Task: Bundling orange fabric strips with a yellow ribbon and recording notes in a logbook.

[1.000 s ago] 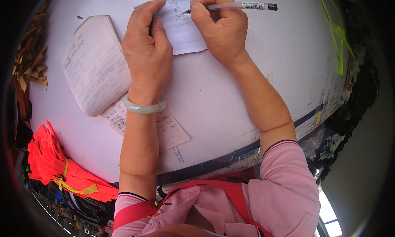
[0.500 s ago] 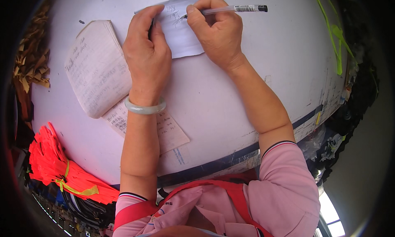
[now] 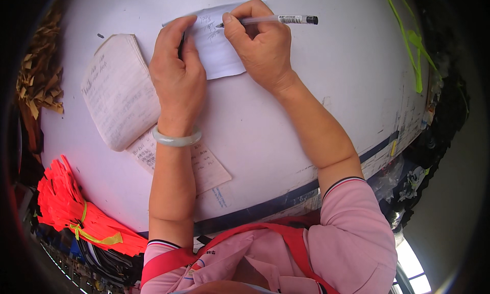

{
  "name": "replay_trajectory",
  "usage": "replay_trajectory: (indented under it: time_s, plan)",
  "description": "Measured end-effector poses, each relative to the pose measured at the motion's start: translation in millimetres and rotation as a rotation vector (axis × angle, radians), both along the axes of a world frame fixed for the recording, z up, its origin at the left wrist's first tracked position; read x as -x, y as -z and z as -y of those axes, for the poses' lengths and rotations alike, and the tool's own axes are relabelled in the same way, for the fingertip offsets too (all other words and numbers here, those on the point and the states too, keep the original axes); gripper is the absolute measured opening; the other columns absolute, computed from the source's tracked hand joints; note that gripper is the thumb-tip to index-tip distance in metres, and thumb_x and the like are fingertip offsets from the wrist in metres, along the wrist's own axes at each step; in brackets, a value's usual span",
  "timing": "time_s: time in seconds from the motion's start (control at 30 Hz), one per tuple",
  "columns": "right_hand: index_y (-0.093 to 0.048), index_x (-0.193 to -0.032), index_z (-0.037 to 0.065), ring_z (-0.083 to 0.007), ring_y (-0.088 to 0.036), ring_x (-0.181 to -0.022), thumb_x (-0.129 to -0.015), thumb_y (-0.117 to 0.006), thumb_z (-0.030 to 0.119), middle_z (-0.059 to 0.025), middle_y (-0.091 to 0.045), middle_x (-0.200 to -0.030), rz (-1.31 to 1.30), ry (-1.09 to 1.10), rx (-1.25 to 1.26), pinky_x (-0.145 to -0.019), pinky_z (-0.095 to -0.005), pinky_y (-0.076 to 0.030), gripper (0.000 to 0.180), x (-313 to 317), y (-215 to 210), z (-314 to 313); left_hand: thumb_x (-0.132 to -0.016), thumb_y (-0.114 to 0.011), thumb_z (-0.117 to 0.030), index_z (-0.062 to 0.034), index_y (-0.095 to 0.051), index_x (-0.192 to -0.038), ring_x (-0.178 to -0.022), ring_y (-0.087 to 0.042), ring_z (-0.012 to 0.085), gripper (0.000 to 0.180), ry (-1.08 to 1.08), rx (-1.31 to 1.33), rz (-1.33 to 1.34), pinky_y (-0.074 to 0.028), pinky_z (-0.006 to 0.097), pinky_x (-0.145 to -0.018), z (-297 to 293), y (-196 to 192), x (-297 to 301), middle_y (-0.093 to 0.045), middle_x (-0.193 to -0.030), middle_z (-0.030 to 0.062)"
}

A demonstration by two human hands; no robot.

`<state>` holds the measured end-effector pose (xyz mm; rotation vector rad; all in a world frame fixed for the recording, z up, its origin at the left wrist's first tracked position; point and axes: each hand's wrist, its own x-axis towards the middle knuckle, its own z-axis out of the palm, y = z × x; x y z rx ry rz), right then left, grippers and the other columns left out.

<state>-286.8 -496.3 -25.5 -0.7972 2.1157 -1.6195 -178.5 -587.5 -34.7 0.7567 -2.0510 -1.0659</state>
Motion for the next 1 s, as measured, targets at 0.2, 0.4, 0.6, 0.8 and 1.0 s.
replay_trajectory:
  time_s: [0.2,0.4,0.6,0.8,1.0]
  plan:
    - [-0.06,-0.083,0.005,-0.0035,-0.051,-0.06,-0.088,-0.066,0.017,0.0027,-0.06,-0.068,-0.008,-0.009,-0.017,-0.056,-0.0211,-0.043,0.014,-0.8,-1.4,0.7,-0.087,-0.048,0.007,-0.0011,-0.061,-0.109,-0.091,-0.062,0.0242,0.026,0.0,0.005,0.002,-0.049,0.031,-0.083,0.3,-0.9,0.0,-0.063,-0.103,0.012]
    - [-0.06,-0.083,0.005,-0.0032,-0.052,-0.06,-0.088,-0.066,0.016,0.0019,-0.06,-0.069,-0.029,-0.007,-0.009,-0.055,-0.0208,-0.043,0.014,0.3,-0.7,1.1,-0.086,-0.048,0.007,0.0033,-0.059,-0.105,-0.094,-0.06,0.0356,0.023,0.027,-0.018,-0.022,-0.049,0.039,-0.082,0.4,-2.4,0.3,-0.061,-0.106,0.0188]
    - [-0.06,-0.081,0.005,-0.0033,-0.051,-0.057,-0.088,-0.066,0.015,0.0022,-0.06,-0.066,-0.033,-0.01,0.0,-0.053,-0.021,-0.042,0.014,1.8,1.2,-1.0,-0.085,-0.048,0.007,0.0036,-0.059,-0.105,-0.095,-0.06,0.036,0.023,0.024,-0.018,-0.025,-0.049,0.039,-0.082,-0.2,-2.2,0.8,-0.061,-0.106,0.0191]
    - [-0.058,-0.084,0.005,-0.0023,-0.044,-0.048,-0.091,-0.064,0.014,0.0029,-0.053,-0.063,-0.079,-0.036,0.004,-0.043,-0.0184,-0.034,0.013,-0.2,2.6,1.1,-0.085,-0.048,0.007,0.0036,-0.059,-0.105,-0.095,-0.06,0.0354,0.023,0.021,-0.009,-0.034,-0.049,0.039,-0.083,0.5,-0.5,0.3,-0.061,-0.105,0.019]
    - [-0.059,-0.086,0.005,-0.0023,-0.045,-0.05,-0.091,-0.065,0.016,0.0031,-0.054,-0.064,-0.095,-0.048,0.017,-0.044,-0.0182,-0.034,0.014,0.7,3.6,0.9,-0.085,-0.048,0.008,0.0041,-0.059,-0.105,-0.095,-0.06,0.0355,0.023,0.023,0.005,-0.03,-0.049,0.039,-0.083,1.0,-1.3,-0.1,-0.061,-0.105,0.0192]
